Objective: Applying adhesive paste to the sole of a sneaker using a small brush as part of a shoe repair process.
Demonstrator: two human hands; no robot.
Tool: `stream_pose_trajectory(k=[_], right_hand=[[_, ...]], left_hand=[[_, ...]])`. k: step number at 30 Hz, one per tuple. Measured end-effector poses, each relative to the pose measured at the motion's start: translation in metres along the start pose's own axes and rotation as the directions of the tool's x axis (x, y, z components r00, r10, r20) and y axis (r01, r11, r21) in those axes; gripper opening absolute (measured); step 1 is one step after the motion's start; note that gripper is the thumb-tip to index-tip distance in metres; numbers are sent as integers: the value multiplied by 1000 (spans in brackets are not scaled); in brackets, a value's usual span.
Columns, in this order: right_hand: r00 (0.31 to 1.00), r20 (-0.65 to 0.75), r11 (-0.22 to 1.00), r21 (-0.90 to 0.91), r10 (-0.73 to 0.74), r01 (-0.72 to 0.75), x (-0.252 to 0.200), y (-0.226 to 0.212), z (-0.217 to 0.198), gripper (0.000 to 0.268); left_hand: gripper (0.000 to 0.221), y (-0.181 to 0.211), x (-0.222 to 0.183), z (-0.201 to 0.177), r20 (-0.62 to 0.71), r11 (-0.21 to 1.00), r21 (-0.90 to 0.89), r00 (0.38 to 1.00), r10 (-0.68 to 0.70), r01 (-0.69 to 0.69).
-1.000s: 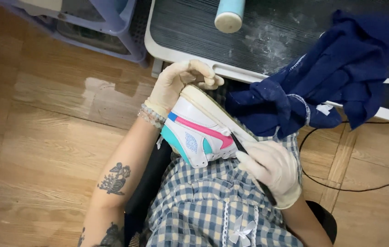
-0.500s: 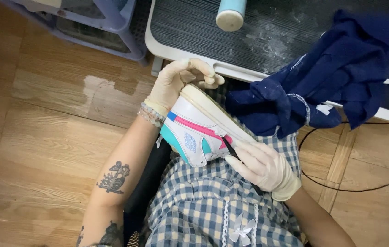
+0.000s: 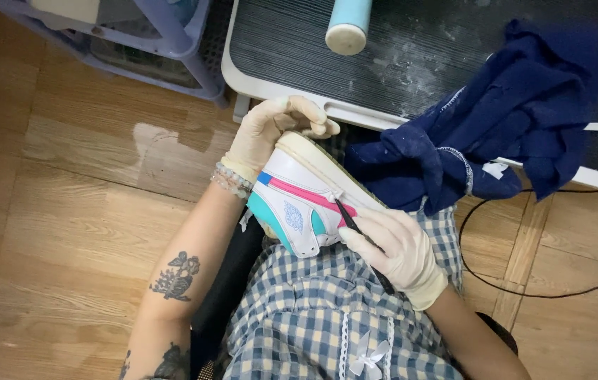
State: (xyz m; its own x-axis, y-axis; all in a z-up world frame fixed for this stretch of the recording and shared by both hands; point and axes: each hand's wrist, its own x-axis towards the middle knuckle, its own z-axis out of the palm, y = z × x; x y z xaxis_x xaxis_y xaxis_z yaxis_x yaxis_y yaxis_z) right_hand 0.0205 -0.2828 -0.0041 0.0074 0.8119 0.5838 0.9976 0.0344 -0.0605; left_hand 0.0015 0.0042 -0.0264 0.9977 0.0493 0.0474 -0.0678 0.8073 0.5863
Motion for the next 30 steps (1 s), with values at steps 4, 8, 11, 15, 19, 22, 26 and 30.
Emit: stream_pose_trajectory(k=[4, 8, 11, 15, 19, 22, 26, 30], right_hand=[[999, 8, 999, -34, 35, -35, -14, 0, -6, 36], [999, -6, 996, -81, 40, -41, 2, -1, -4, 39], [1000, -2, 995, -94, 19, -19, 2, 1, 2, 37], [999, 38, 997, -81, 12, -9, -6, 0, 1, 35], [995, 102, 992, -126, 17, -4, -13, -2, -7, 40], [989, 139, 991, -134, 45, -27, -28, -3, -9, 40], [990, 138, 990, -140, 37, -18, -24, -3, -11, 40], [994, 109, 991, -131, 28, -14, -18, -2, -2, 38]], left_hand=[[55, -1, 0, -4, 4, 999, -45, 1000, -15, 15], [55, 0, 0, -2, -2, 1000, -26, 1000, -13, 13], [54, 1, -1, -3, -14, 1000, -27, 1000, -4, 4], [52, 1, -1, -1, 8, 1000, -28, 1000, 6, -6], [51, 4, -3, 2, 17, 1000, -10, 1000, 19, -19], [50, 2, -2, 1, -1, 1000, 2, 1000, 18, -18], [51, 3, -1, -3, 44, 1000, -11, 999, 5, -4], [53, 1, 0, -3, 4, 1000, 7, 1000, 8, -8]])
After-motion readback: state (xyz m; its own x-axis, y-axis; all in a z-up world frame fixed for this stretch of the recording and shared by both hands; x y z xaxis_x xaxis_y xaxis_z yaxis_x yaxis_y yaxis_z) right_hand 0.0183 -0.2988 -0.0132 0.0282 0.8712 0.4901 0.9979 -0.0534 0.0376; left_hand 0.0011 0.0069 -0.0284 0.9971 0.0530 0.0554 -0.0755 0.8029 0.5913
